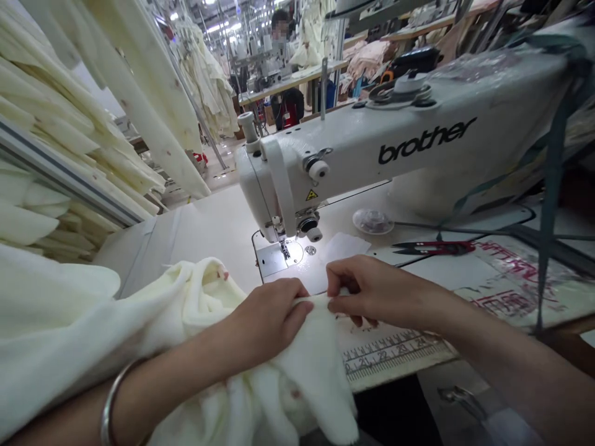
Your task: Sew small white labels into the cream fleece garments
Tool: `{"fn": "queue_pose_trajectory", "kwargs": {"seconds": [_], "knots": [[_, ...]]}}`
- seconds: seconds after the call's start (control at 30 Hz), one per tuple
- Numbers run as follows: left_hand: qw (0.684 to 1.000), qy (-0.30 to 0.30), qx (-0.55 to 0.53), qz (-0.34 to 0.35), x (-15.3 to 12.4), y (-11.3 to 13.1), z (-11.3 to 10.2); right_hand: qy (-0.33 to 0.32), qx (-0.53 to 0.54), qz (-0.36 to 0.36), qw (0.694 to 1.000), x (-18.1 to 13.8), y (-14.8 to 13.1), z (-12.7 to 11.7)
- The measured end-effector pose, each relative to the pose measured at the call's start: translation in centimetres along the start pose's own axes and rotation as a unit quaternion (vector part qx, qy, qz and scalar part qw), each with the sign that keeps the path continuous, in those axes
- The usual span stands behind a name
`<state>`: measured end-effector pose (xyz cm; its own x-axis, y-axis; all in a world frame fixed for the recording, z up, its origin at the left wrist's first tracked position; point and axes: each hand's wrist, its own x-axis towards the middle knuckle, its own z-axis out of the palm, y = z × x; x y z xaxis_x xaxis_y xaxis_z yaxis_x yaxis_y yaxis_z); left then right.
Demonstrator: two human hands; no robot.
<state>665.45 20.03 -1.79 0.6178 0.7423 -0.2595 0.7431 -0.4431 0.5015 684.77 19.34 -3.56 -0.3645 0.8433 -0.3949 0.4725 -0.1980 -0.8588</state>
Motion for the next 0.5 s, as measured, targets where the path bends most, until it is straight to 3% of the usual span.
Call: {"fn": "queue_pose_trajectory", "kwargs": {"seconds": [0.17, 0.37, 0.5], "knots": [[1.0, 0.009, -0.025, 0.005, 2.1, -1.0, -0.4, 0.003, -0.001, -0.004, 1.0, 1.9, 0.2, -1.1], [0.995, 0.003, -0.083, -0.048, 2.1, -2.6, -1.1, -0.071, 0.048, 0.01, 0.996, 3.6, 0.0, -1.0], [0.993, 0.017, -0.09, -0.07, 2.1, -2.9, -0.7, -0.065, 0.004, -0.003, 0.998, 3.8, -0.2, -1.1]]}}
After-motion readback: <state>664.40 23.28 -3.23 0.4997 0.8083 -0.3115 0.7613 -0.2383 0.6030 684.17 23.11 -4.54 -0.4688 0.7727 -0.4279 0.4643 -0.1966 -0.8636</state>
